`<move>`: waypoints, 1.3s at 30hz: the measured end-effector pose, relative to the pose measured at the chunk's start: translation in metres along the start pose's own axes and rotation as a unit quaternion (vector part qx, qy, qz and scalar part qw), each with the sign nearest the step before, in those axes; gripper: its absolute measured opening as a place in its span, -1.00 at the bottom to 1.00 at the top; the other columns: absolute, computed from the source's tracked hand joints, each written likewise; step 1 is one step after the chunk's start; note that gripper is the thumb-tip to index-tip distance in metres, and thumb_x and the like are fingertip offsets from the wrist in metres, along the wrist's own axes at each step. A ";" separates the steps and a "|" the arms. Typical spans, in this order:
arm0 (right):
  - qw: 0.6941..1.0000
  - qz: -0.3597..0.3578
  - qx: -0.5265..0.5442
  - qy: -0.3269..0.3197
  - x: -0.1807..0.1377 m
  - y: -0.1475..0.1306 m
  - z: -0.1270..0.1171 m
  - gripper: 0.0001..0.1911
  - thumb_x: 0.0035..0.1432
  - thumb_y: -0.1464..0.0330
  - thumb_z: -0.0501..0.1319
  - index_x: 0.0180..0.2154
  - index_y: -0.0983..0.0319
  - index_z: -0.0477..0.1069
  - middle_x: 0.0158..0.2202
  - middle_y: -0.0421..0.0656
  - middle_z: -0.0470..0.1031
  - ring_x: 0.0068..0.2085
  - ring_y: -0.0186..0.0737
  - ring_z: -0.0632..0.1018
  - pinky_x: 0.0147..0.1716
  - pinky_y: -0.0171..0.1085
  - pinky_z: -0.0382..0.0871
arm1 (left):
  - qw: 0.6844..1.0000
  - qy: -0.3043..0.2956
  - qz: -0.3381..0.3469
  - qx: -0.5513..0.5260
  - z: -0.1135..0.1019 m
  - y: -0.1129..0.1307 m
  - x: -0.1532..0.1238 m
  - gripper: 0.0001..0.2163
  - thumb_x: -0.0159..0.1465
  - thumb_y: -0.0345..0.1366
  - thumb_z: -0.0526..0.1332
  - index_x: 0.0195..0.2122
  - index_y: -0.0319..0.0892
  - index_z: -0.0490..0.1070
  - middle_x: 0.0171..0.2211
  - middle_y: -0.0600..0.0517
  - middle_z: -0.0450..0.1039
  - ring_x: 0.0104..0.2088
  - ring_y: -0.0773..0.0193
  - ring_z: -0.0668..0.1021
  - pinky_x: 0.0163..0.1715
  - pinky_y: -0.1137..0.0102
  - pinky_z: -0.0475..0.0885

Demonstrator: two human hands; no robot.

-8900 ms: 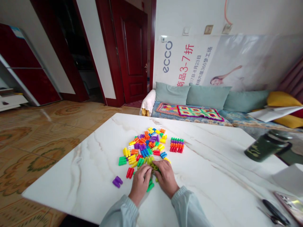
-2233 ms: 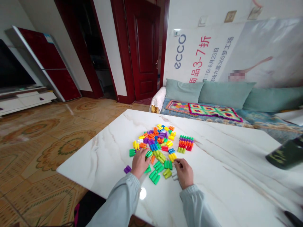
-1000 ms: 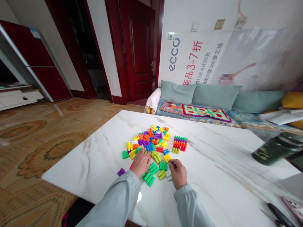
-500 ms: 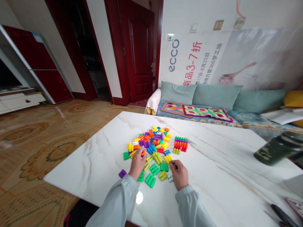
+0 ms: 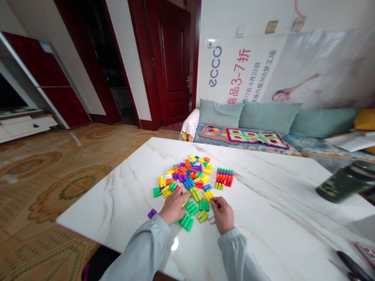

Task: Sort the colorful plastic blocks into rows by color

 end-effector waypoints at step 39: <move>0.956 0.075 0.205 0.196 -0.002 0.030 -0.017 -0.58 0.25 0.11 0.06 -0.04 0.28 0.37 -0.28 -0.06 0.53 -0.40 -0.25 0.52 -0.44 -0.29 0.42 | 0.936 0.239 0.019 -0.257 0.021 0.025 -0.023 -0.75 0.39 -0.25 0.01 -0.10 -0.14 0.46 -0.23 -0.07 0.54 -0.19 0.17 0.58 -0.19 0.28 0.49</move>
Point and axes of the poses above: each hand's wrist, its own x-axis towards the middle knuckle, its own z-axis out of the palm, y = z × x, the point moved 5 cm from there along x, towards the middle knuckle
